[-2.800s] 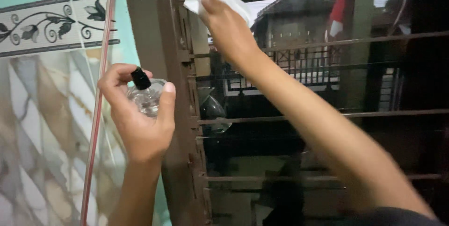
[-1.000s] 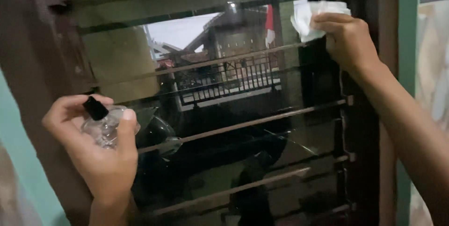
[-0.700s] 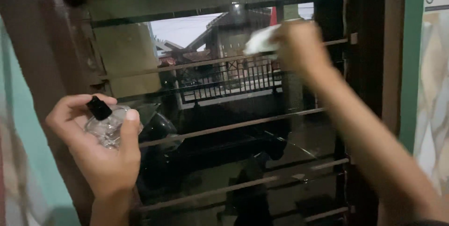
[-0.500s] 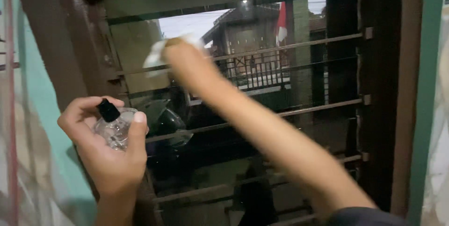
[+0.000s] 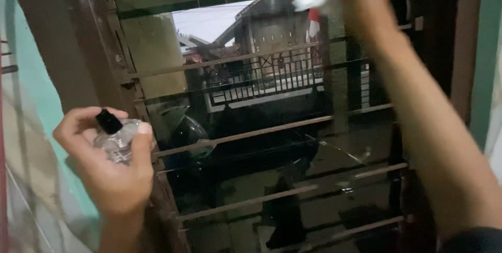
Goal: The person cleans a window by wiping the glass panes and metal frame with tissues while holding a small bottle.
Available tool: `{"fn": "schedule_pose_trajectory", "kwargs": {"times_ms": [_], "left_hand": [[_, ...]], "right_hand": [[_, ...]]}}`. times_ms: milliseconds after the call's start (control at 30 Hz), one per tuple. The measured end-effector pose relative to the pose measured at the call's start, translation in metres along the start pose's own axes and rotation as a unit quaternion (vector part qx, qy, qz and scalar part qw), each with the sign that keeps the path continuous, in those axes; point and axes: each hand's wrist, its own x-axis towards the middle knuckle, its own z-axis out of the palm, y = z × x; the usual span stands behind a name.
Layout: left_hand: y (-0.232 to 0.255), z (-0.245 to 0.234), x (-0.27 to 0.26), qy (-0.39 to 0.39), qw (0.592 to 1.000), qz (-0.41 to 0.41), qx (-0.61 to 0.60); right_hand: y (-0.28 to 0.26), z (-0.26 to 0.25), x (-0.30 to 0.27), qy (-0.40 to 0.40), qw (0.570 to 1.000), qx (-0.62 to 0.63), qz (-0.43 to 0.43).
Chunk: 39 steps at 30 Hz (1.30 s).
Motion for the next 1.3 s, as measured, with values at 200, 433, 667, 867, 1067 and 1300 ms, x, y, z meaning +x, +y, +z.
{"fn": "schedule_pose_trajectory", "kwargs": {"times_ms": [200,433,667,867,1067,1300], "left_hand": [[-0.012,0.031,-0.009,-0.016,0.998,0.061,-0.017],[-0.005,0.037,-0.018,-0.01,0.994,0.108,0.012],[0.001,0.035,-0.018,-0.003,0.993,0.108,0.037],[-0.007,0.024,-0.02,0.013,0.994,0.095,0.055],[-0.021,-0.001,-0.018,0.02,0.993,0.069,0.093],[-0.031,-0.018,-0.014,0.013,0.994,0.052,0.092]], "right_hand": [[0.064,-0.05,-0.046,0.11,0.936,-0.321,-0.089],[0.017,0.009,-0.053,0.06,0.984,-0.107,0.126],[-0.096,0.05,-0.013,0.059,0.988,0.034,0.14],[-0.22,0.106,0.019,0.057,0.986,0.155,0.016],[-0.276,0.156,0.079,0.084,0.966,0.241,-0.027],[-0.269,0.17,0.102,0.02,0.975,0.222,-0.015]]}}
